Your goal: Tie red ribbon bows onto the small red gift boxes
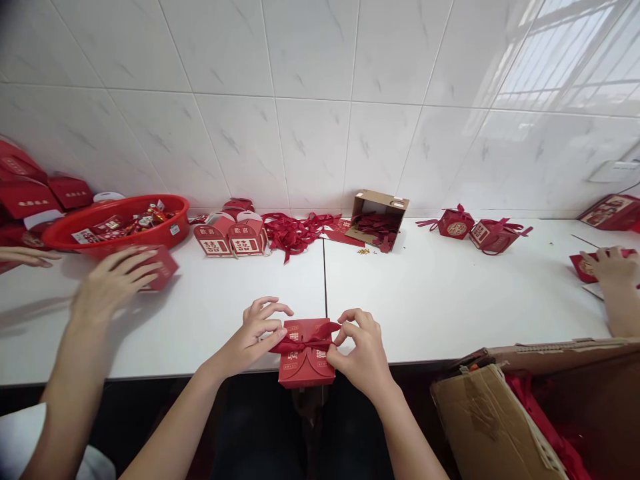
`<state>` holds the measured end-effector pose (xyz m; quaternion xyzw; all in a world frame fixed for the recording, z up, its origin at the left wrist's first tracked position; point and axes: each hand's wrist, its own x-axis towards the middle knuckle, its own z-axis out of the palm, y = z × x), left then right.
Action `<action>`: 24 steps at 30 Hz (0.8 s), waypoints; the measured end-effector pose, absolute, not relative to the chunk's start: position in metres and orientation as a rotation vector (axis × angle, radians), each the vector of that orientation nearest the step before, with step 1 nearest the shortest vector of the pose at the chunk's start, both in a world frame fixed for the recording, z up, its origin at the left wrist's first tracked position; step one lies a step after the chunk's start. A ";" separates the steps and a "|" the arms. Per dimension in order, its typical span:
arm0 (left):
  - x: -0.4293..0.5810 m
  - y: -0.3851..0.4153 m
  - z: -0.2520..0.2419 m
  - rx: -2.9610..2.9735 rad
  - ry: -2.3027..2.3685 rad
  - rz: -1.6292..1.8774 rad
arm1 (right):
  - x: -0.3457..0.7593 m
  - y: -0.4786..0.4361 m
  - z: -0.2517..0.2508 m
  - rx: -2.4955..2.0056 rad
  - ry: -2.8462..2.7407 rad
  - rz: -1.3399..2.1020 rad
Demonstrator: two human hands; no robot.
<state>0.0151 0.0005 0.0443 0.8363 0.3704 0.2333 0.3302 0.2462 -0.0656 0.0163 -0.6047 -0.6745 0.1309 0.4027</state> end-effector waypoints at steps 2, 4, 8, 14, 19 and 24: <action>0.015 0.001 0.047 2.119 0.867 0.633 | 0.246 -0.065 0.017 -1.518 -1.706 0.316; 0.014 0.001 0.047 2.038 0.767 0.639 | 0.246 -0.065 0.017 -1.516 -1.702 0.294; 0.006 0.003 0.041 2.063 0.801 0.648 | 0.246 -0.066 0.015 -1.531 -1.707 0.284; -0.006 -0.005 0.040 2.428 1.160 0.735 | 0.248 -0.070 0.010 -1.503 -1.699 0.258; -0.007 -0.016 0.034 2.556 1.388 0.832 | 0.246 -0.072 0.012 -1.500 -1.684 0.227; -0.020 -0.017 0.017 2.217 1.300 0.775 | 0.259 -0.063 -0.003 -1.329 -1.630 0.518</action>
